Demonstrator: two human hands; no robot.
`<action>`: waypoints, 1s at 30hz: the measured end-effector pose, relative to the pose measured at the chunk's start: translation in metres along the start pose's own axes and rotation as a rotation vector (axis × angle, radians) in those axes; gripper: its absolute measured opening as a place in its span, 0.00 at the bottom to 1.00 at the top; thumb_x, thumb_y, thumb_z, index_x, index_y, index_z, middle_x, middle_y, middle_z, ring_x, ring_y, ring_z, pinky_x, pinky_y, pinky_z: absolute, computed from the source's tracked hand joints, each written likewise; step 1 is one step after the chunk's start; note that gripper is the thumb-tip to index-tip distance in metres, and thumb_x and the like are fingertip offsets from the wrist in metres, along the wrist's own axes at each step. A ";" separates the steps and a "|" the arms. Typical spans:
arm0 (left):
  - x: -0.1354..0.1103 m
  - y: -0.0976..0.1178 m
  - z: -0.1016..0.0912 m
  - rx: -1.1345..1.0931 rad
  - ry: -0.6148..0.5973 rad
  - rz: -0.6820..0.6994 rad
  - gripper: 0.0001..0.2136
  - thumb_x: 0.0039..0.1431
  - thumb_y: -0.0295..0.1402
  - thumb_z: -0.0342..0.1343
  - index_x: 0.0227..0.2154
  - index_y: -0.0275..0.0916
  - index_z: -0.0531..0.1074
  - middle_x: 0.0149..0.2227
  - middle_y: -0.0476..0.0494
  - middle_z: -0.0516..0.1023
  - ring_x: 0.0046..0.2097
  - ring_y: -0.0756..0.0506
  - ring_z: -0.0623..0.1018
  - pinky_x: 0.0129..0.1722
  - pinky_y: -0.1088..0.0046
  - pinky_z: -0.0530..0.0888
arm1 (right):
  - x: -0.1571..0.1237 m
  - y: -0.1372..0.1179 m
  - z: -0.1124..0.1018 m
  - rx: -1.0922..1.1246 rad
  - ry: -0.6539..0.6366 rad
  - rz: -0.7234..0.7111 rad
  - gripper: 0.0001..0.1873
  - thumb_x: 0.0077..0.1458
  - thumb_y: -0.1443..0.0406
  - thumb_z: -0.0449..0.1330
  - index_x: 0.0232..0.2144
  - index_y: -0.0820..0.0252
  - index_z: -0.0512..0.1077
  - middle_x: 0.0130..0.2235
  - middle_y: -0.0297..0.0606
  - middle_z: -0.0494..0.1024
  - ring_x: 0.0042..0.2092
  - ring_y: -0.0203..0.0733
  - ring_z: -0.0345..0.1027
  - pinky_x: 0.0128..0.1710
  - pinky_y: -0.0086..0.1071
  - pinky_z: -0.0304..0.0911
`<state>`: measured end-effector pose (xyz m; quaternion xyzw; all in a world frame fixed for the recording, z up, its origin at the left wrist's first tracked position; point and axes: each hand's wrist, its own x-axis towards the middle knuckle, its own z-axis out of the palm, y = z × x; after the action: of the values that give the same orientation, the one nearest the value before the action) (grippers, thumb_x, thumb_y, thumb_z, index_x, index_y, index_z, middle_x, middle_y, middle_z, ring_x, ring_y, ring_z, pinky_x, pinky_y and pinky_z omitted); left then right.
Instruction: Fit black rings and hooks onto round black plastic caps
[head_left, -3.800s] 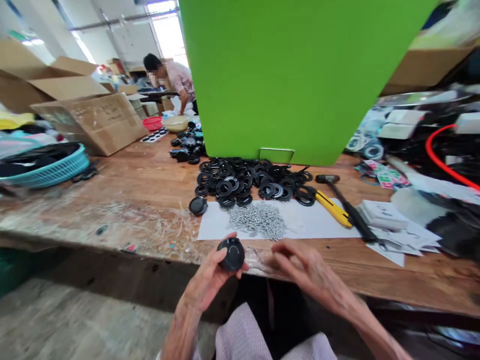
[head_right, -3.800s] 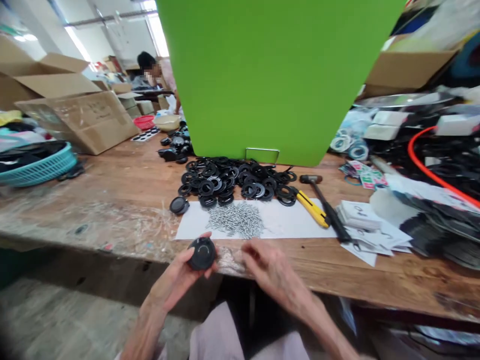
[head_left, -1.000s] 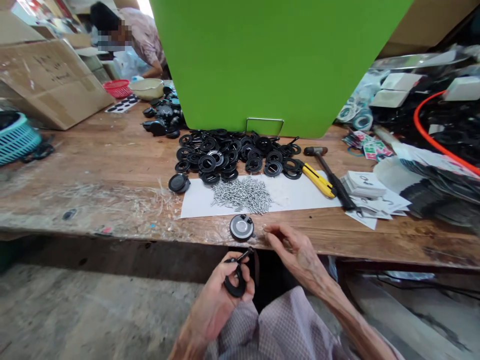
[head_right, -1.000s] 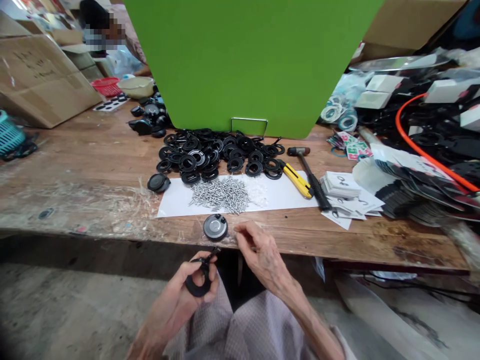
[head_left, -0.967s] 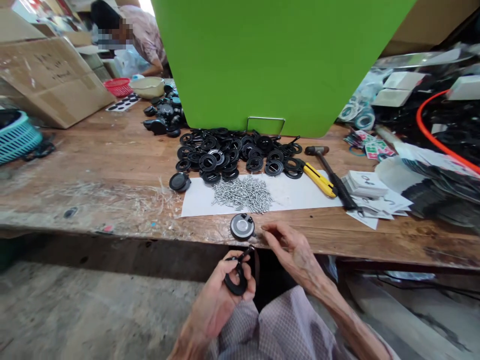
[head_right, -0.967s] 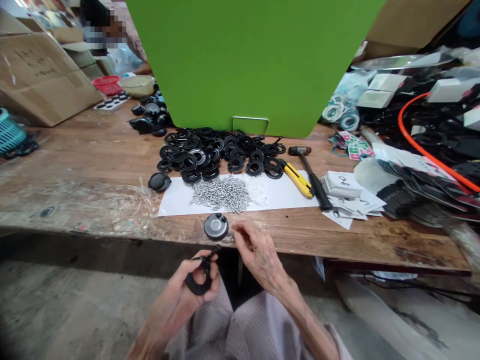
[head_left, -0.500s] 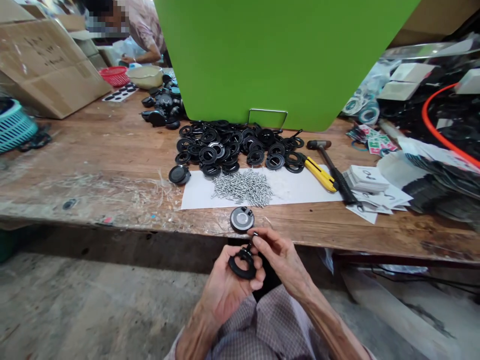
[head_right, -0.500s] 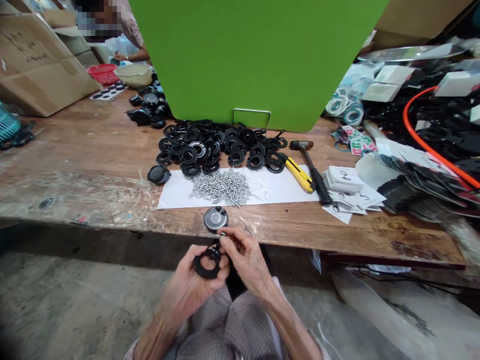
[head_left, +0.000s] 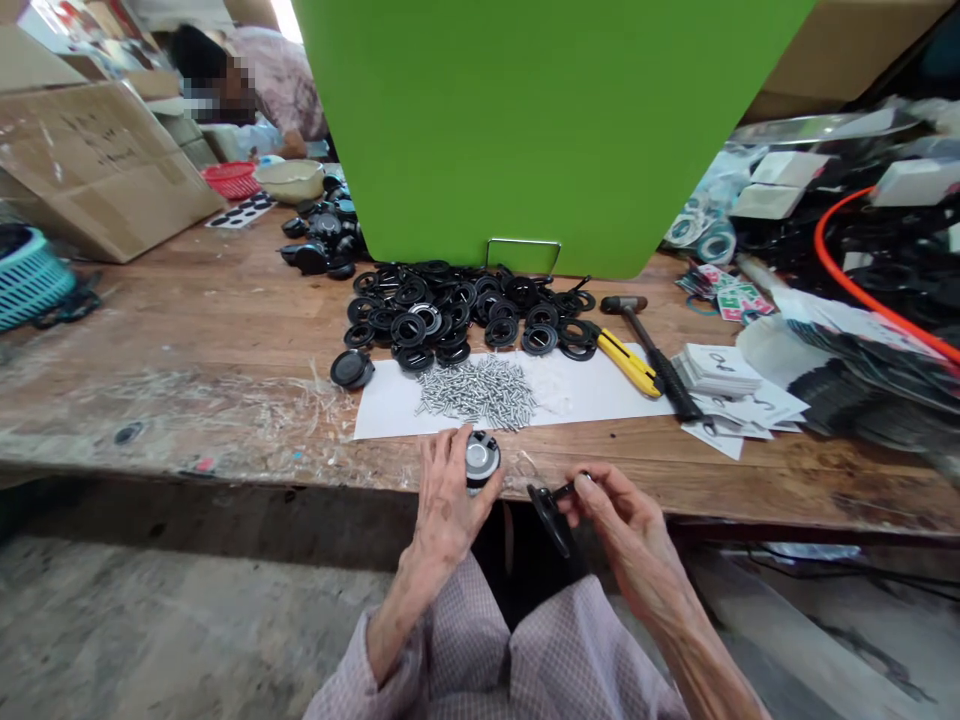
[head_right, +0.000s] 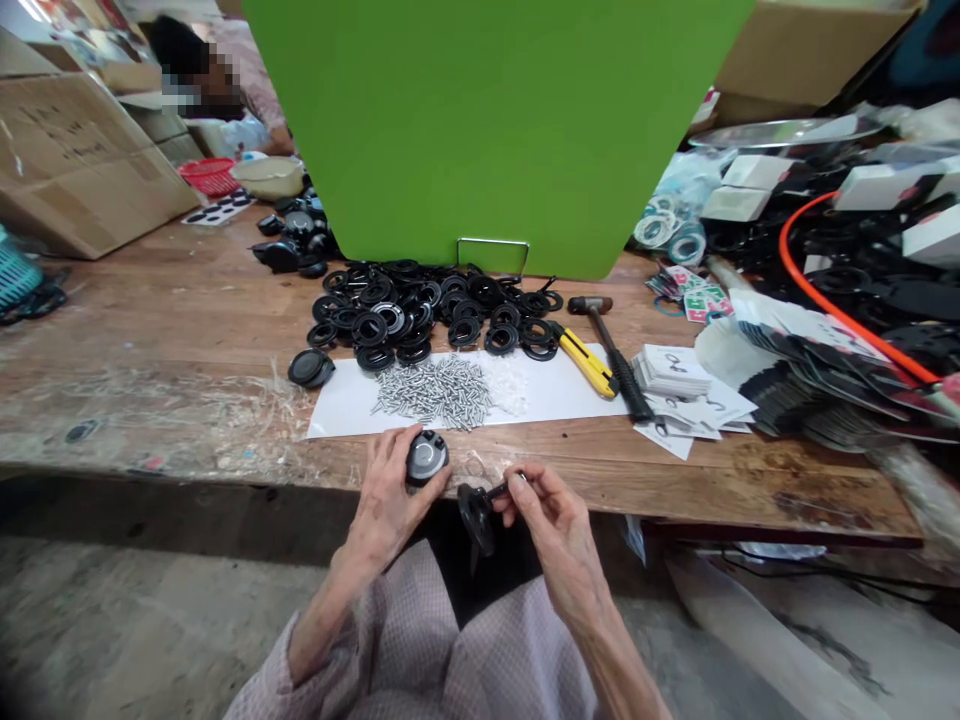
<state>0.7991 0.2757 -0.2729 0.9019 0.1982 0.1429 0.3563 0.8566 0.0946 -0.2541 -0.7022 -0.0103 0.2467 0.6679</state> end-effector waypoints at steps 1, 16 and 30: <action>0.001 -0.002 0.000 -0.017 -0.035 0.022 0.21 0.54 0.32 0.57 0.52 0.38 0.65 0.48 0.38 0.69 0.52 0.38 0.66 0.54 0.53 0.65 | 0.000 0.000 -0.002 0.016 0.015 0.008 0.17 0.53 0.52 0.62 0.37 0.59 0.70 0.27 0.34 0.76 0.29 0.34 0.66 0.34 0.29 0.62; -0.016 0.028 -0.034 -1.039 -0.190 -0.569 0.19 0.49 0.35 0.65 0.43 0.40 0.66 0.40 0.45 0.76 0.35 0.49 0.77 0.34 0.76 0.75 | 0.015 -0.022 0.049 0.037 -0.145 -0.087 0.17 0.56 0.52 0.57 0.37 0.59 0.66 0.28 0.35 0.76 0.28 0.35 0.70 0.30 0.30 0.66; -0.004 0.014 -0.046 -1.232 -0.063 -0.633 0.18 0.50 0.34 0.62 0.43 0.39 0.65 0.36 0.47 0.74 0.32 0.50 0.76 0.32 0.75 0.73 | 0.091 0.010 0.001 -1.291 0.256 -0.630 0.07 0.58 0.69 0.48 0.32 0.59 0.66 0.33 0.41 0.70 0.38 0.45 0.62 0.39 0.35 0.57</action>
<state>0.7811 0.2914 -0.2310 0.4376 0.3242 0.0921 0.8336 0.9328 0.1255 -0.2935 -0.9432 -0.2771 -0.0962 0.1559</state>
